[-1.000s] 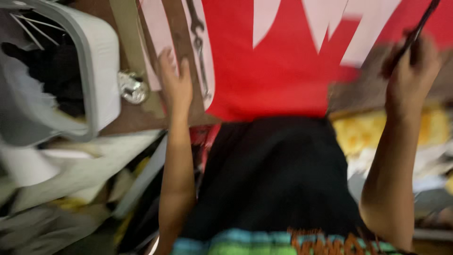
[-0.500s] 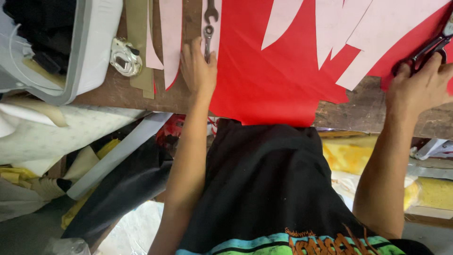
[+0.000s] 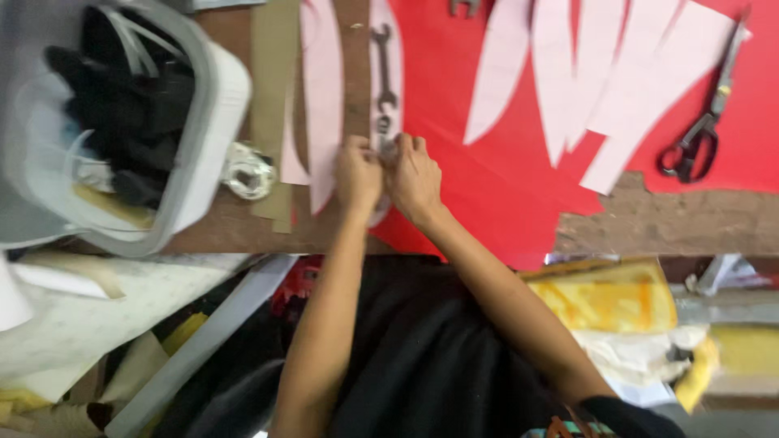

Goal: The person cuts curved petal-like shapes out of a large sheet of red paper with scissors at a workbench, using wrenches as weights to hold the paper flat, and arranges the cut white-backed pieces aside as they accumulate.

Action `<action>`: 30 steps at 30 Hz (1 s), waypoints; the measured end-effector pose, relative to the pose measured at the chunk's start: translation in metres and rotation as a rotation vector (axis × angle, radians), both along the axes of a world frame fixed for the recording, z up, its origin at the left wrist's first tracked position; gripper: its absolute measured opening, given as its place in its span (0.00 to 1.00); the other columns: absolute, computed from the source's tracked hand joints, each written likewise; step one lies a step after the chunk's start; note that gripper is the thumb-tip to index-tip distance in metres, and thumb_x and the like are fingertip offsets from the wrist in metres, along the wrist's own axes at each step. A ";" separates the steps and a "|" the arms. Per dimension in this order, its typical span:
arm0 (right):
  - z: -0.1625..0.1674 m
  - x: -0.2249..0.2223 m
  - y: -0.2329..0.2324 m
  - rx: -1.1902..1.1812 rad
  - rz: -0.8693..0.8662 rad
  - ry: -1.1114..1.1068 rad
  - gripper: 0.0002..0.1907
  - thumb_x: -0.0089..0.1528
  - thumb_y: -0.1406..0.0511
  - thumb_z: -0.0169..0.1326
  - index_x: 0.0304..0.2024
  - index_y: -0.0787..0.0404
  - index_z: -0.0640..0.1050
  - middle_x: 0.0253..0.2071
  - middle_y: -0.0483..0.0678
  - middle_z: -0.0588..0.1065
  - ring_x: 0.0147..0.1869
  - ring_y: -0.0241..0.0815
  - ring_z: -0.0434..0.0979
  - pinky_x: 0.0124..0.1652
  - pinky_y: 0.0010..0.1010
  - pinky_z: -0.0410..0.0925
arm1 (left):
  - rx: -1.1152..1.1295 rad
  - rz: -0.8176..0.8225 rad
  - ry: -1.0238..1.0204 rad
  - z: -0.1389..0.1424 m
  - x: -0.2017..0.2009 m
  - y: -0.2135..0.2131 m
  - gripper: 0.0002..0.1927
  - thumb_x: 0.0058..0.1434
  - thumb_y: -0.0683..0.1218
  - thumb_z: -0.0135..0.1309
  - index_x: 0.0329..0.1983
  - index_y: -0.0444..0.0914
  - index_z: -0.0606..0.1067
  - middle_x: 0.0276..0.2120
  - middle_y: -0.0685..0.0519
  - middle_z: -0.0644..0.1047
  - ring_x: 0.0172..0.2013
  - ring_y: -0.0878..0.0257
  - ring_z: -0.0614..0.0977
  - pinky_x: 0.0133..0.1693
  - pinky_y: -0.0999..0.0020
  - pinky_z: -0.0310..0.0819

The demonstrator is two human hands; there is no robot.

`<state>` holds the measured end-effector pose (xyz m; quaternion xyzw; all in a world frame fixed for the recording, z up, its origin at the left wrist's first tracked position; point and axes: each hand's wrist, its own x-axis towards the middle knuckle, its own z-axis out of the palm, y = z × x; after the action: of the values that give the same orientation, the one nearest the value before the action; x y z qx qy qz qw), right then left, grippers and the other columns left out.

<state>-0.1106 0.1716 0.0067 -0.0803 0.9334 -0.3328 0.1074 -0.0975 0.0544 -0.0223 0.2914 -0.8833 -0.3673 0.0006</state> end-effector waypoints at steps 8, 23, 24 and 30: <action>0.005 -0.008 -0.039 0.151 -0.074 0.026 0.11 0.66 0.63 0.51 0.44 0.65 0.71 0.43 0.64 0.74 0.42 0.69 0.77 0.40 0.60 0.69 | 0.075 -0.083 -0.097 0.018 -0.010 -0.013 0.08 0.62 0.44 0.53 0.42 0.36 0.74 0.42 0.38 0.79 0.45 0.37 0.80 0.45 0.41 0.72; 0.012 0.000 0.022 0.037 -0.218 0.174 0.11 0.63 0.69 0.57 0.39 0.64 0.67 0.37 0.58 0.72 0.41 0.62 0.74 0.40 0.52 0.67 | -0.179 -0.204 0.026 -0.012 0.001 -0.054 0.09 0.61 0.43 0.53 0.43 0.35 0.74 0.41 0.40 0.78 0.44 0.39 0.80 0.44 0.43 0.73; 0.013 0.000 0.023 0.030 -0.225 0.150 0.11 0.62 0.69 0.56 0.40 0.64 0.67 0.38 0.58 0.72 0.40 0.62 0.74 0.39 0.52 0.67 | -0.178 -0.211 0.043 -0.014 0.001 -0.057 0.10 0.58 0.42 0.54 0.42 0.35 0.73 0.40 0.40 0.79 0.44 0.39 0.80 0.43 0.44 0.73; 0.012 0.004 0.025 0.051 -0.221 0.206 0.13 0.64 0.69 0.57 0.45 0.64 0.67 0.41 0.59 0.72 0.42 0.63 0.73 0.39 0.52 0.67 | -0.079 -0.263 0.013 0.020 -0.003 -0.059 0.16 0.66 0.44 0.56 0.56 0.36 0.70 0.50 0.42 0.74 0.50 0.40 0.76 0.47 0.41 0.71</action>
<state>-0.1067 0.1966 0.0191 -0.0077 0.9508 -0.3087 -0.0241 -0.1001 -0.0047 -0.0027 0.1702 -0.9277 -0.3309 -0.0302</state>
